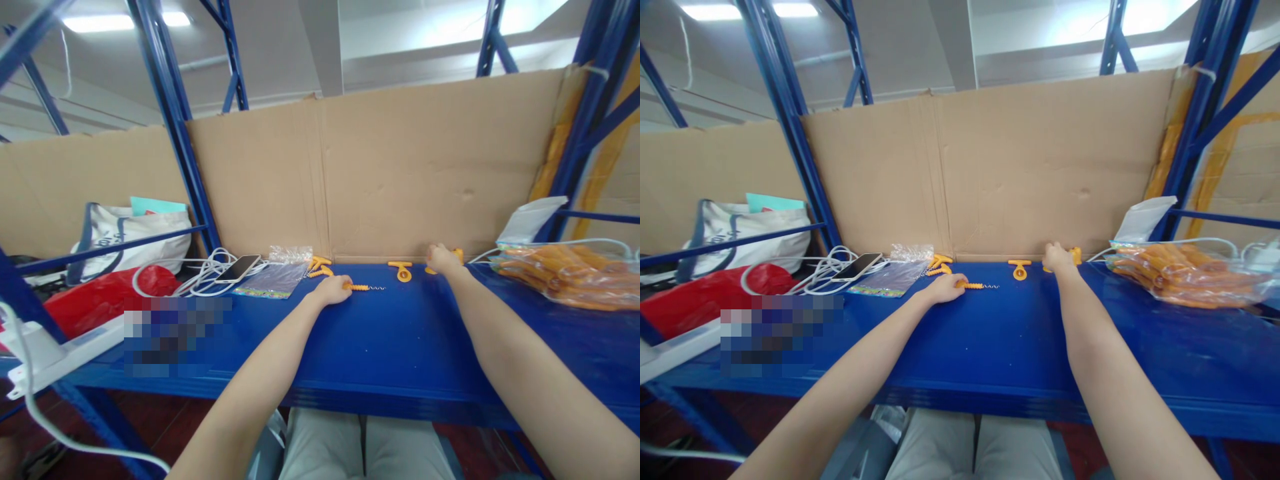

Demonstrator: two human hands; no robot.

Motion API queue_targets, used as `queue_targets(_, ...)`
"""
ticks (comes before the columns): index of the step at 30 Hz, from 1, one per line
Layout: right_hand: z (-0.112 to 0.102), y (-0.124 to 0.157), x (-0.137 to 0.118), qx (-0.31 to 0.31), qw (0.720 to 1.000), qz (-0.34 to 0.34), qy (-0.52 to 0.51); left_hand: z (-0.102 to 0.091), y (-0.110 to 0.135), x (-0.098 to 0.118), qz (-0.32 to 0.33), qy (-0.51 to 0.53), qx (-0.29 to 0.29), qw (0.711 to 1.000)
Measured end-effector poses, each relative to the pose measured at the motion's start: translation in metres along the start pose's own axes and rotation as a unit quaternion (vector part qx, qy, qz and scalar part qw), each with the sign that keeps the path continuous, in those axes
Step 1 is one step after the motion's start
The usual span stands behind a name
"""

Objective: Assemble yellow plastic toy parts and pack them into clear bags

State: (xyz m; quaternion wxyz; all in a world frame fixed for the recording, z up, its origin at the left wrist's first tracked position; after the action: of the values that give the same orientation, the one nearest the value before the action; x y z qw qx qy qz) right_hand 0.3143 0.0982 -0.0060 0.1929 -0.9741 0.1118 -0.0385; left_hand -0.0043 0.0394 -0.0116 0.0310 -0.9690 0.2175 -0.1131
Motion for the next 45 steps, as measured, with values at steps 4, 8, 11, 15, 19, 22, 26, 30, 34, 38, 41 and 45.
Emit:
queue_targets(4,-0.008,-0.004,0.003,-0.014,0.999,-0.046,-0.007,-0.001,-0.001,-0.001,0.000,0.003,0.006,1.000)
queue_targets(8,-0.018,-0.005,0.008,-0.084,0.995,-0.050,-0.037,0.000,-0.001,-0.002,-0.005,0.003,0.010,1.000)
queue_targets(11,-0.019,0.001,0.012,-0.141,0.985,-0.034,-0.087,0.000,-0.001,-0.001,-0.008,0.002,0.013,1.000)
queue_targets(15,-0.006,0.024,0.012,-0.159,0.971,-0.055,-0.168,0.001,-0.001,-0.002,-0.005,0.008,0.015,1.000)
queue_targets(19,0.004,0.048,0.008,-0.102,0.966,-0.086,-0.223,0.002,-0.003,-0.005,-0.005,0.017,0.015,1.000)
queue_targets(22,0.003,0.054,0.004,-0.125,0.964,-0.098,-0.214,0.000,-0.003,-0.005,-0.023,0.011,0.009,1.000)
queue_targets(26,-0.002,0.055,-0.005,-0.101,0.971,-0.133,-0.169,-0.004,0.000,-0.002,-0.054,-0.009,0.004,0.999)
queue_targets(30,-0.005,0.055,-0.013,-0.058,0.977,-0.162,-0.127,-0.005,0.002,-0.002,-0.064,-0.003,0.004,0.998)
queue_targets(34,-0.012,0.055,-0.015,0.002,0.971,-0.201,-0.128,-0.004,0.001,-0.005,-0.046,0.016,0.034,0.998)
queue_targets(38,-0.024,0.058,-0.016,0.022,0.963,-0.205,-0.175,-0.003,0.000,-0.005,-0.045,0.012,0.082,0.996)
queue_targets(41,-0.032,0.063,-0.023,0.029,0.955,-0.224,-0.191,-0.002,-0.001,-0.003,-0.046,0.008,0.106,0.993)
queue_targets(45,-0.038,0.070,-0.034,0.038,0.939,-0.261,-0.222,-0.001,-0.001,-0.003,-0.039,0.014,0.118,0.992)
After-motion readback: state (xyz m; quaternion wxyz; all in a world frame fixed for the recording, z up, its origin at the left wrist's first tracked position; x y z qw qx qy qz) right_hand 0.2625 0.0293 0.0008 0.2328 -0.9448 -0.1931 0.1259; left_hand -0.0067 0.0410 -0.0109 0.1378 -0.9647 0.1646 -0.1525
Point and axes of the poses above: each hand's wrist, its own y-axis away from the middle knuckle, its own z-axis out of the palm, x = y × z, the point moved 1 cm from there along -y, towards the middle knuckle, and after that the axes turned 6 degrees about y, right-handed, at the moved point
